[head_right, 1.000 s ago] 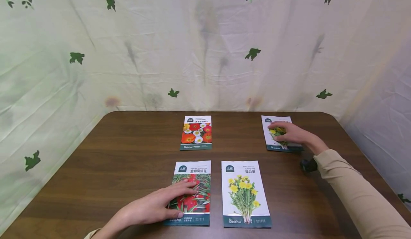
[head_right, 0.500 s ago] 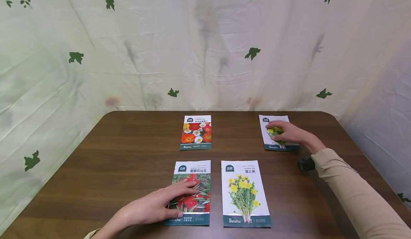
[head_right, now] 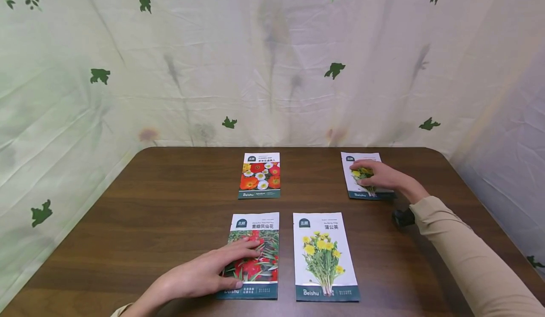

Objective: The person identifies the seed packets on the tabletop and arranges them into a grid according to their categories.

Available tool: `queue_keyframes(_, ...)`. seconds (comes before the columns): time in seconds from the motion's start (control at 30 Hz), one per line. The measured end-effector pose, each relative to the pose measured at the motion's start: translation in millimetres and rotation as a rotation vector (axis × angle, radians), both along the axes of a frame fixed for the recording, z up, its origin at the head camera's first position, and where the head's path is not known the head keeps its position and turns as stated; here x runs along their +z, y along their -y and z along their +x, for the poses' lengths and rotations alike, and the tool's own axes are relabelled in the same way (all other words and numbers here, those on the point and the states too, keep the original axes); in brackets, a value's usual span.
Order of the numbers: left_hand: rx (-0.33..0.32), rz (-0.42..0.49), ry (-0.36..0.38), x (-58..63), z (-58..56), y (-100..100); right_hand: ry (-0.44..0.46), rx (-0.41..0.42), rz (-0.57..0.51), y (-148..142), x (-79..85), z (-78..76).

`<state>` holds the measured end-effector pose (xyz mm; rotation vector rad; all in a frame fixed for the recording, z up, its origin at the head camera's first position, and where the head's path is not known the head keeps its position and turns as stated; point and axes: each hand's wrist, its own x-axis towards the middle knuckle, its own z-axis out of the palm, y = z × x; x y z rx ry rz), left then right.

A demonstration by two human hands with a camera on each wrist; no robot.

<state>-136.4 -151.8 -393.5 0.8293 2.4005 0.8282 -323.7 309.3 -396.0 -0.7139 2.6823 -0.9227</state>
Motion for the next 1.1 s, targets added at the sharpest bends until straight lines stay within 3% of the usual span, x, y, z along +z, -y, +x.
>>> queue_keyframes(1.1,0.011,-0.003,0.009,-1.6,-0.7,0,-0.016,0.015,-0.002,11,-3.2,-3.3)
